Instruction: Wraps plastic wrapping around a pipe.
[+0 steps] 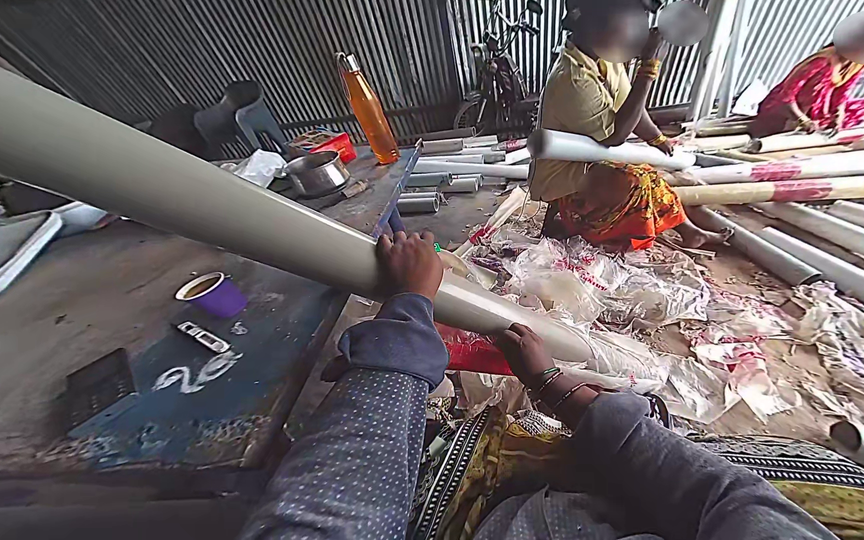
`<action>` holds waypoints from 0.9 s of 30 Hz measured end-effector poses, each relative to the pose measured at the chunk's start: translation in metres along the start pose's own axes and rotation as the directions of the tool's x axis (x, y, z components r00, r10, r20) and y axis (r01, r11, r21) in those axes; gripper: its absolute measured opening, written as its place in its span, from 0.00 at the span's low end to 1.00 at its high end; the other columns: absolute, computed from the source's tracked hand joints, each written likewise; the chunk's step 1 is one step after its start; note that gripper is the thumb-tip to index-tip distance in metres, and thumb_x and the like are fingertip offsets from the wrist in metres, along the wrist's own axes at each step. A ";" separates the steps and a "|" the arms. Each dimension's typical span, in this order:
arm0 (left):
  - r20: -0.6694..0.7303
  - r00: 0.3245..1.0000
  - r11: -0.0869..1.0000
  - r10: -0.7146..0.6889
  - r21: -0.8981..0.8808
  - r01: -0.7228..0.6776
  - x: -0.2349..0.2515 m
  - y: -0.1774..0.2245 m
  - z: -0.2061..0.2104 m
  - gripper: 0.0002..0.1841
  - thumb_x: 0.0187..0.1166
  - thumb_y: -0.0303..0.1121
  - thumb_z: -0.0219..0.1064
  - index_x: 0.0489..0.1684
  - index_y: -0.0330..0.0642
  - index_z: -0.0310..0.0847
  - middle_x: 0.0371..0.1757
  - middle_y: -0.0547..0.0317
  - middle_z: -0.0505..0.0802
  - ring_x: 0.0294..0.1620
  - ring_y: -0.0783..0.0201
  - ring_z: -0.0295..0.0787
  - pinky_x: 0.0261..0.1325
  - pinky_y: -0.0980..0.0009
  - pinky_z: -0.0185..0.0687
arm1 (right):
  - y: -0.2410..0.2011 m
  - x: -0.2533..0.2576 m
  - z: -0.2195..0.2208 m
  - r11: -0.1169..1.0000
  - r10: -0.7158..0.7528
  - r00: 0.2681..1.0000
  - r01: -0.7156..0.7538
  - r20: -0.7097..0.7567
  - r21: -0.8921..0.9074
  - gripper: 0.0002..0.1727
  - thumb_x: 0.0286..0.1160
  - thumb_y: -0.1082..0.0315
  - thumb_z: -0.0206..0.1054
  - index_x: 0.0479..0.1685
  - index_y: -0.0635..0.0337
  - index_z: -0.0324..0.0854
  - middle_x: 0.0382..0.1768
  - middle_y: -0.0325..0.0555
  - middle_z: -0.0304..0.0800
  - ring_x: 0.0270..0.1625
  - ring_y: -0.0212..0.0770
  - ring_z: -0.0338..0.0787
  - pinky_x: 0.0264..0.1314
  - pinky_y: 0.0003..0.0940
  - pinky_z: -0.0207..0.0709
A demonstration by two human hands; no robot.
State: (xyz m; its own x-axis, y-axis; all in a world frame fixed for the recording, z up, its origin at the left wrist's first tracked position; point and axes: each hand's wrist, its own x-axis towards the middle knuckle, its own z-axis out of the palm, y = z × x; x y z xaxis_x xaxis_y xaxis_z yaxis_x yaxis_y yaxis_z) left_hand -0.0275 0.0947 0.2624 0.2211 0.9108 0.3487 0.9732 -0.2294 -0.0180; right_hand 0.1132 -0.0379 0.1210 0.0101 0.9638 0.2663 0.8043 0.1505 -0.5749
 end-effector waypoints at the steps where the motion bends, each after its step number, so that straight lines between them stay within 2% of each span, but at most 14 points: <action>1: 0.005 1.000 1.000 -0.002 0.000 0.002 0.000 0.001 -0.001 0.16 0.86 0.25 0.55 0.63 0.37 0.87 0.62 0.38 0.92 0.73 0.38 0.82 0.84 0.36 0.55 | 0.002 -0.003 0.004 1.000 0.000 1.000 0.000 -0.001 0.000 0.13 0.83 0.72 0.60 0.48 0.71 0.90 0.53 0.65 0.92 0.64 0.61 0.89 0.72 0.51 0.78; 5: 0.038 0.999 1.000 -0.012 0.017 0.012 0.000 0.002 -0.003 0.16 0.86 0.26 0.55 0.64 0.38 0.86 0.62 0.39 0.92 0.74 0.38 0.81 0.84 0.38 0.55 | 0.006 -0.011 0.015 1.000 0.006 1.000 -0.006 -0.004 0.008 0.14 0.84 0.70 0.61 0.48 0.70 0.91 0.52 0.64 0.92 0.61 0.61 0.90 0.68 0.54 0.79; 9: 0.054 0.998 1.000 -0.011 0.030 0.009 0.002 0.003 -0.005 0.17 0.86 0.25 0.54 0.65 0.37 0.86 0.64 0.39 0.92 0.75 0.38 0.81 0.82 0.37 0.58 | 0.003 -0.017 0.014 0.998 0.048 0.998 -0.049 0.031 0.035 0.14 0.84 0.69 0.62 0.47 0.69 0.91 0.52 0.64 0.92 0.63 0.60 0.89 0.73 0.53 0.76; 13: 0.086 0.996 1.000 -0.009 0.007 0.008 0.005 0.003 -0.006 0.17 0.87 0.27 0.54 0.66 0.36 0.85 0.64 0.37 0.91 0.75 0.37 0.80 0.81 0.38 0.59 | 0.002 -0.028 0.018 0.989 0.087 0.996 -0.087 0.005 0.116 0.12 0.80 0.70 0.65 0.43 0.71 0.91 0.48 0.63 0.92 0.58 0.58 0.91 0.69 0.50 0.78; 17: 0.085 0.996 1.000 -0.001 -0.012 0.002 0.007 0.002 -0.002 0.17 0.87 0.26 0.53 0.64 0.35 0.86 0.64 0.37 0.91 0.75 0.37 0.80 0.80 0.38 0.60 | 0.002 -0.032 0.021 0.977 0.120 0.993 -0.119 0.005 0.177 0.11 0.79 0.70 0.67 0.43 0.70 0.92 0.48 0.62 0.92 0.59 0.57 0.89 0.72 0.51 0.76; 19: 0.083 0.997 1.000 -0.001 -0.011 0.001 0.009 0.002 -0.002 0.17 0.87 0.26 0.53 0.65 0.35 0.86 0.64 0.38 0.91 0.74 0.38 0.81 0.80 0.39 0.61 | 0.003 -0.032 0.021 0.976 0.125 0.992 -0.123 0.002 0.177 0.12 0.80 0.70 0.66 0.46 0.71 0.91 0.49 0.63 0.92 0.59 0.57 0.90 0.72 0.50 0.76; 22: 0.086 0.996 1.000 0.001 -0.026 0.001 0.009 0.002 0.000 0.17 0.87 0.27 0.53 0.65 0.36 0.86 0.64 0.37 0.91 0.74 0.37 0.81 0.79 0.38 0.62 | 0.010 -0.039 0.026 0.964 0.122 0.988 -0.096 -0.095 0.246 0.13 0.80 0.71 0.65 0.52 0.71 0.90 0.52 0.64 0.93 0.58 0.55 0.92 0.68 0.45 0.81; 25: 0.088 0.996 1.000 -0.001 -0.029 0.004 0.011 0.003 0.000 0.17 0.87 0.27 0.53 0.65 0.34 0.86 0.65 0.36 0.90 0.74 0.36 0.80 0.80 0.38 0.61 | 0.018 -0.044 0.024 0.888 0.211 0.968 -0.132 -0.135 0.440 0.19 0.81 0.75 0.63 0.67 0.76 0.82 0.58 0.64 0.92 0.62 0.48 0.92 0.72 0.37 0.80; 27: 0.084 0.996 1.000 -0.005 -0.024 0.007 0.012 0.003 0.000 0.18 0.87 0.26 0.53 0.64 0.35 0.86 0.64 0.37 0.91 0.74 0.36 0.80 0.79 0.39 0.62 | 0.021 -0.042 0.016 0.811 0.314 0.936 -0.176 -0.161 0.558 0.21 0.82 0.76 0.62 0.72 0.77 0.76 0.60 0.63 0.91 0.59 0.43 0.93 0.68 0.35 0.82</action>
State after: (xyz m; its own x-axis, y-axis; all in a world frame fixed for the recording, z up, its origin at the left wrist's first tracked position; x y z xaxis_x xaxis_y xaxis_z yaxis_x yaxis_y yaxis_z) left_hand -0.0223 0.1046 0.2663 0.2212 0.9375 0.2687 0.9728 -0.2316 0.0072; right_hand 0.1204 -0.0717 0.0850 0.3578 0.9135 0.1936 0.3194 0.0751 -0.9447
